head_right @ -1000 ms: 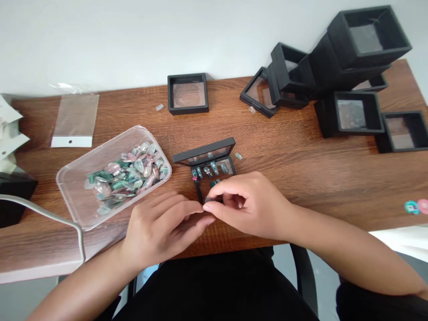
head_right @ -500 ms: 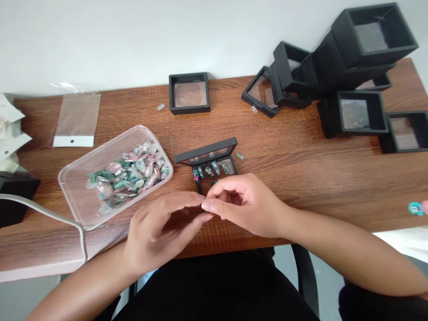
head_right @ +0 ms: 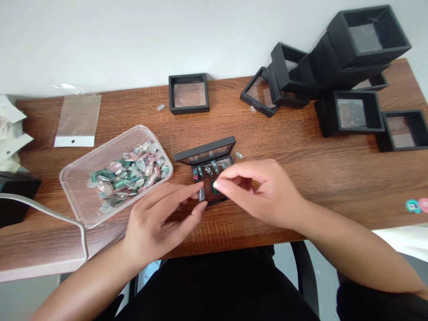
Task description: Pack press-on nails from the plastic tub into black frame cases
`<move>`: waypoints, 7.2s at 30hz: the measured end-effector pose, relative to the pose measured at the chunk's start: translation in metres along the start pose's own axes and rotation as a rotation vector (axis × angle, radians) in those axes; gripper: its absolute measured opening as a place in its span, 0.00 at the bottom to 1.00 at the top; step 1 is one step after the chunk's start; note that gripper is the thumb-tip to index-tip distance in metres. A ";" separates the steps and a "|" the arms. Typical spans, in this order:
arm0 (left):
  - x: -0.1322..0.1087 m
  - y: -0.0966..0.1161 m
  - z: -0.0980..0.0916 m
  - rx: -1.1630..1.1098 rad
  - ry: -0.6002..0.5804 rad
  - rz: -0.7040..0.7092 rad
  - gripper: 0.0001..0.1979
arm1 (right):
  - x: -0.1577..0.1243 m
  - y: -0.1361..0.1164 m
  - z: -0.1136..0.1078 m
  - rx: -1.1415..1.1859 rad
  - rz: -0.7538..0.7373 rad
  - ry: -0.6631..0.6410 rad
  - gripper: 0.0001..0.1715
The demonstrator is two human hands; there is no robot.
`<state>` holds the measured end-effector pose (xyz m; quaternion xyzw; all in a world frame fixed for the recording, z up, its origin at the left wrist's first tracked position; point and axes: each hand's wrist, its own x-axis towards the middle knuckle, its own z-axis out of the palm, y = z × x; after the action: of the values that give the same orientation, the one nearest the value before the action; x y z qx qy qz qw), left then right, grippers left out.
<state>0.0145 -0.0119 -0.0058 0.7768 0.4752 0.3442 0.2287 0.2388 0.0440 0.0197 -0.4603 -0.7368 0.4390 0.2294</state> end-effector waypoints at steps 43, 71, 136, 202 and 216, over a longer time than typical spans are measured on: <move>-0.004 -0.004 0.001 0.450 -0.231 0.012 0.15 | 0.001 0.031 0.021 -0.688 -0.550 -0.076 0.12; -0.004 -0.009 -0.003 0.288 -0.162 0.063 0.06 | 0.000 0.024 0.030 -0.777 -0.688 0.017 0.11; 0.002 -0.003 -0.004 0.256 -0.215 0.226 0.09 | 0.010 0.037 0.000 -0.631 -0.538 -0.142 0.12; 0.003 -0.001 -0.005 0.253 -0.250 0.255 0.10 | 0.019 0.036 -0.027 -0.587 -0.218 -0.332 0.10; 0.004 0.000 -0.006 0.262 -0.261 0.255 0.08 | 0.018 0.029 -0.020 -0.608 -0.154 -0.275 0.09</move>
<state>0.0114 -0.0081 -0.0011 0.8916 0.3803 0.2023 0.1400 0.2589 0.0735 0.0036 -0.3869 -0.8906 0.2387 0.0126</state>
